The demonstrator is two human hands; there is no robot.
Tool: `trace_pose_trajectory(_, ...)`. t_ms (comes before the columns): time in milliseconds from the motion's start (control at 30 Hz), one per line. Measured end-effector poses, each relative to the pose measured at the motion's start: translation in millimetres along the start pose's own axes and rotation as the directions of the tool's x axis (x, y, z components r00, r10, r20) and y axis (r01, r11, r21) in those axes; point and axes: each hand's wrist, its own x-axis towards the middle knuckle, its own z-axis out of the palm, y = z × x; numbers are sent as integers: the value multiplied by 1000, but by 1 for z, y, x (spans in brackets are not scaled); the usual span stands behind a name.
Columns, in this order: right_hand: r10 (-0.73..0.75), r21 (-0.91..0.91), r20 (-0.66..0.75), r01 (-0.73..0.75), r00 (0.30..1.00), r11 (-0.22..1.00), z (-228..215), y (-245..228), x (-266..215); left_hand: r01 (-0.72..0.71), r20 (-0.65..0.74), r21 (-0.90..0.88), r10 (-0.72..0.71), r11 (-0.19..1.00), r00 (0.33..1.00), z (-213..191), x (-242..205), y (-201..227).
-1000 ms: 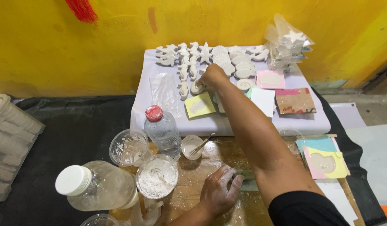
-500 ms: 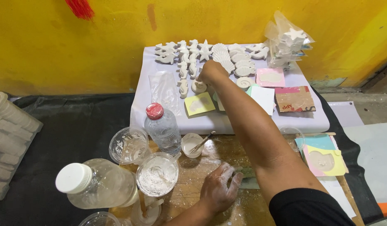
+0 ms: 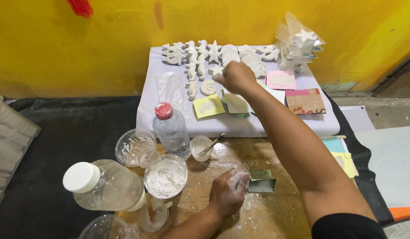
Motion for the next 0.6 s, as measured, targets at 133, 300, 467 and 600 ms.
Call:
trace_pose_trajectory(133,-116,-50,99,121,988,991,-8,-1,-30,-87,-48,63,90,994,995,4,-3,-7)
trace_pose_trajectory(300,-326,-166,313,390,892,906,-2,-3,-41,-114,-97,119,126,986,987,-2,-3,4)
trace_pose_trajectory(467,-376,-246,388,487,842,838,15,-12,-32,-202,-92,142,216,969,972,-5,0,12)
trace_pose_trajectory(600,-338,-302,458,502,822,811,29,-19,-19,-236,-140,188,264,953,954,-10,0,17)
